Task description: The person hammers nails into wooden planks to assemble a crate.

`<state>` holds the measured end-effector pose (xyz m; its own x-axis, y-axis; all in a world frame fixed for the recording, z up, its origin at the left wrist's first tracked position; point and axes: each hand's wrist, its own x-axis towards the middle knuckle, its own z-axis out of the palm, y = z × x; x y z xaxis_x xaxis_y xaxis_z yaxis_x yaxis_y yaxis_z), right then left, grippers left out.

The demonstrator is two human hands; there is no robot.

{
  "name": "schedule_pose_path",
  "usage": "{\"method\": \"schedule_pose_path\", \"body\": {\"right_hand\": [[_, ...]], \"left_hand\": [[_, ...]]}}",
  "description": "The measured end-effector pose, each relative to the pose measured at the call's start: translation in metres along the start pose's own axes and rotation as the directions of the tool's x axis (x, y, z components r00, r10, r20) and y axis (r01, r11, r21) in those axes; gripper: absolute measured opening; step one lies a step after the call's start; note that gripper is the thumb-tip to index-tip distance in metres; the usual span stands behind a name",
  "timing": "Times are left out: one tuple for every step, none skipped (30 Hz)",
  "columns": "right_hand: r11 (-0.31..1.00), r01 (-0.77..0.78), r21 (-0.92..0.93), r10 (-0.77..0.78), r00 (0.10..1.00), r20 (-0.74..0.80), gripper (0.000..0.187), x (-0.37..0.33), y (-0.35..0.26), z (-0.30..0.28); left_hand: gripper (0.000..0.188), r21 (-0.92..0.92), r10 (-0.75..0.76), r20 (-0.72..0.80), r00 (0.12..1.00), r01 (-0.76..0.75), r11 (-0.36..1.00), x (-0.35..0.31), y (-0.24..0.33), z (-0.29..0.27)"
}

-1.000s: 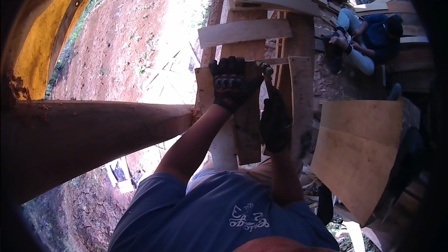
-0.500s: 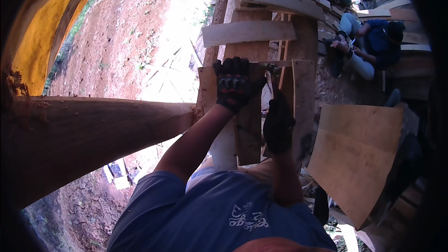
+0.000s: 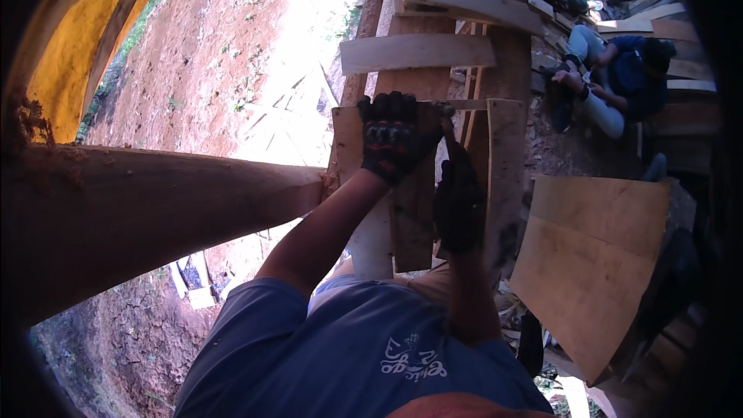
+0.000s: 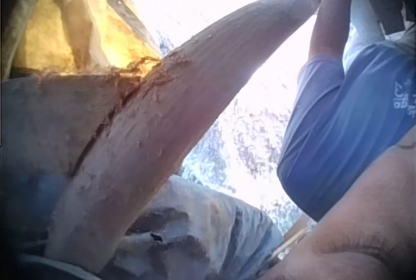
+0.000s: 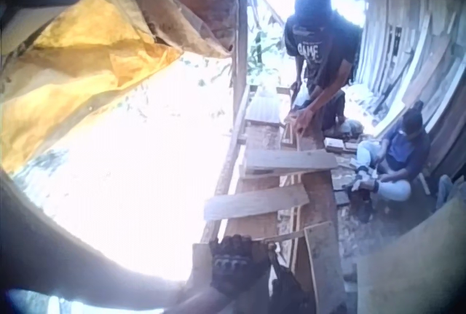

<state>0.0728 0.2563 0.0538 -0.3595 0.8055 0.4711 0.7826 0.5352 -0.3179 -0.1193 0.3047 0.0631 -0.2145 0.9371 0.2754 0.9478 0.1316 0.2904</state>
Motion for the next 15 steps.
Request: {"method": "schedule_pose_path", "body": {"right_hand": [[0.977, -0.083, 0.194, 0.076, 0.996, 0.046, 0.037, 0.002, -0.002, 0.003], [0.909, -0.167, 0.381, 0.136, 0.985, 0.108, 0.036, 0.007, -0.005, 0.003], [0.946, -0.169, 0.276, 0.143, 0.984, 0.11, 0.036, 0.004, -0.003, -0.001], [0.971, -0.169, 0.167, 0.151, 0.982, 0.112, 0.035, -0.004, 0.001, -0.009], [0.978, -0.183, 0.097, 0.167, 0.974, 0.155, 0.034, -0.017, 0.002, -0.015], [0.982, -0.19, 0.021, 0.183, 0.964, 0.194, 0.034, -0.028, 0.005, -0.02], [0.979, -0.206, -0.015, 0.202, 0.942, 0.267, 0.033, -0.041, 0.008, -0.018], [0.963, -0.264, 0.047, 0.239, 0.924, 0.298, 0.032, -0.043, 0.009, -0.019], [0.94, -0.325, 0.105, 0.275, 0.903, 0.331, 0.031, -0.043, 0.009, -0.021], [0.872, -0.417, 0.257, 0.323, 0.884, 0.337, 0.029, -0.041, 0.011, -0.023], [0.769, -0.495, 0.405, 0.369, 0.861, 0.351, 0.027, -0.04, 0.009, -0.026], [0.697, -0.528, 0.485, 0.374, 0.845, 0.383, 0.028, -0.05, 0.01, -0.023], [0.617, -0.553, 0.561, 0.375, 0.832, 0.408, 0.029, -0.059, 0.013, -0.016], [0.599, -0.544, 0.587, 0.38, 0.839, 0.389, 0.03, -0.068, 0.016, -0.01], [0.581, -0.539, 0.61, 0.39, 0.842, 0.372, 0.031, -0.071, 0.015, -0.007]], "left_hand": [[0.075, -0.002, 0.008, 0.0, 1.0, -0.008, 1.0, -0.001, -0.001, 0.001], [0.075, 0.002, 0.012, -0.002, 1.0, -0.012, 1.0, -0.001, -0.003, 0.002], [0.074, 0.006, 0.017, -0.027, 0.999, -0.017, 1.0, -0.001, -0.003, 0.003], [0.074, 0.01, 0.023, -0.051, 0.998, -0.022, 1.0, 0.0, -0.003, 0.005], [0.073, 0.015, 0.027, -0.067, 0.997, -0.026, 1.0, -0.005, -0.003, 0.006], [0.074, 0.023, 0.022, -0.06, 0.998, -0.021, 1.0, -0.005, -0.002, 0.006], [0.074, 0.031, 0.017, -0.053, 0.998, -0.015, 0.999, -0.005, -0.001, 0.005], [0.075, 0.041, 0.015, -0.05, 0.999, -0.013, 0.999, -0.003, 0.0, 0.004], [0.076, 0.024, 0.005, -0.024, 1.0, -0.005, 1.0, -0.002, 0.001, 0.003], [0.078, 0.008, -0.004, 0.003, 1.0, 0.004, 1.0, -0.001, 0.002, 0.002], [0.079, -0.003, -0.012, 0.034, 0.999, 0.012, 1.0, -0.001, 0.002, -0.002], [0.081, 0.012, 0.045, -0.012, 0.999, -0.045, 0.999, -0.005, -0.003, 0.001], [0.082, 0.029, 0.108, -0.063, 0.992, -0.106, 0.994, -0.006, -0.009, 0.006], [0.083, 0.049, 0.17, -0.113, 0.979, -0.165, 0.985, -0.007, -0.017, 0.011], [0.085, 0.025, 0.189, -0.112, 0.976, -0.187, 0.982, -0.007, -0.02, 0.007]]}}
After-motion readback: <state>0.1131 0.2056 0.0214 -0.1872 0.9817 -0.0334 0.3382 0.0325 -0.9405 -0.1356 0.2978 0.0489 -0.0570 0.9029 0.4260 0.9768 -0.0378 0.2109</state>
